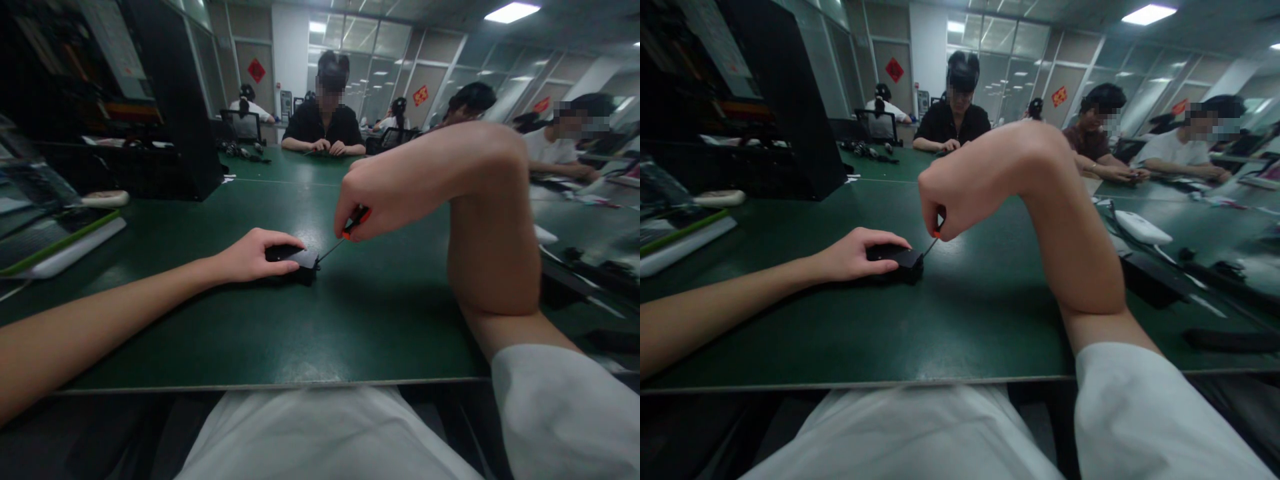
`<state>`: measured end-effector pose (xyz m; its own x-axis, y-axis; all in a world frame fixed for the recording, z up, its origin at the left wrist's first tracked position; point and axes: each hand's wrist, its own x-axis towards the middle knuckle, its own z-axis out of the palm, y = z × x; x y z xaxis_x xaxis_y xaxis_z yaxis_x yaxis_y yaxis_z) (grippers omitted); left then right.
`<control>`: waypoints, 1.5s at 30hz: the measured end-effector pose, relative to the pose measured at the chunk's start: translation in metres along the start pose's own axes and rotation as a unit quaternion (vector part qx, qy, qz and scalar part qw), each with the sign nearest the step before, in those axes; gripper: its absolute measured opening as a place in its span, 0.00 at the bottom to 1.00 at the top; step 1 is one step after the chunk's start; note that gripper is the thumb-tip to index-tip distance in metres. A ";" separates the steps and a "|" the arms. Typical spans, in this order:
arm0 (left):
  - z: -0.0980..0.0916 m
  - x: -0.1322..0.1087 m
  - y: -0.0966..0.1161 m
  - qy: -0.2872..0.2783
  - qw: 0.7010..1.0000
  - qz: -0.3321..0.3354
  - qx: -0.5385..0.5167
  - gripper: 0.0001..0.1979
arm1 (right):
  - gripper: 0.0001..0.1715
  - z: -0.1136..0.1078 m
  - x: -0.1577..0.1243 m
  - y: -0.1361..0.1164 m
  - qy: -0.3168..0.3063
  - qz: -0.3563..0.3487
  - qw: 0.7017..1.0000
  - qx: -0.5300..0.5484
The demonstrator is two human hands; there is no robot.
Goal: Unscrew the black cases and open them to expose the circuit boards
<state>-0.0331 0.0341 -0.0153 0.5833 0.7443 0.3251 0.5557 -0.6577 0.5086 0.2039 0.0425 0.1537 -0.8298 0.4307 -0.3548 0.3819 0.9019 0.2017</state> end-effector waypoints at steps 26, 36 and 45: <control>0.001 0.000 -0.004 -0.001 1.000 0.009 0.014 0.25 | 0.15 0.003 -0.004 0.002 0.022 0.003 1.000 -0.018; 0.001 0.000 -0.002 0.006 1.000 0.004 0.011 0.26 | 0.17 0.000 0.008 0.009 0.003 -0.055 0.998 -0.007; 0.001 -0.001 0.002 0.006 1.000 -0.008 0.012 0.24 | 0.17 0.000 0.015 0.019 -0.026 -0.005 0.990 0.139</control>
<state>-0.0321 0.0324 -0.0153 0.5667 0.7566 0.3263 0.5792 -0.6474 0.4954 0.1989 0.0656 0.1520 -0.8149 0.4165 -0.4031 0.4772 0.8769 -0.0585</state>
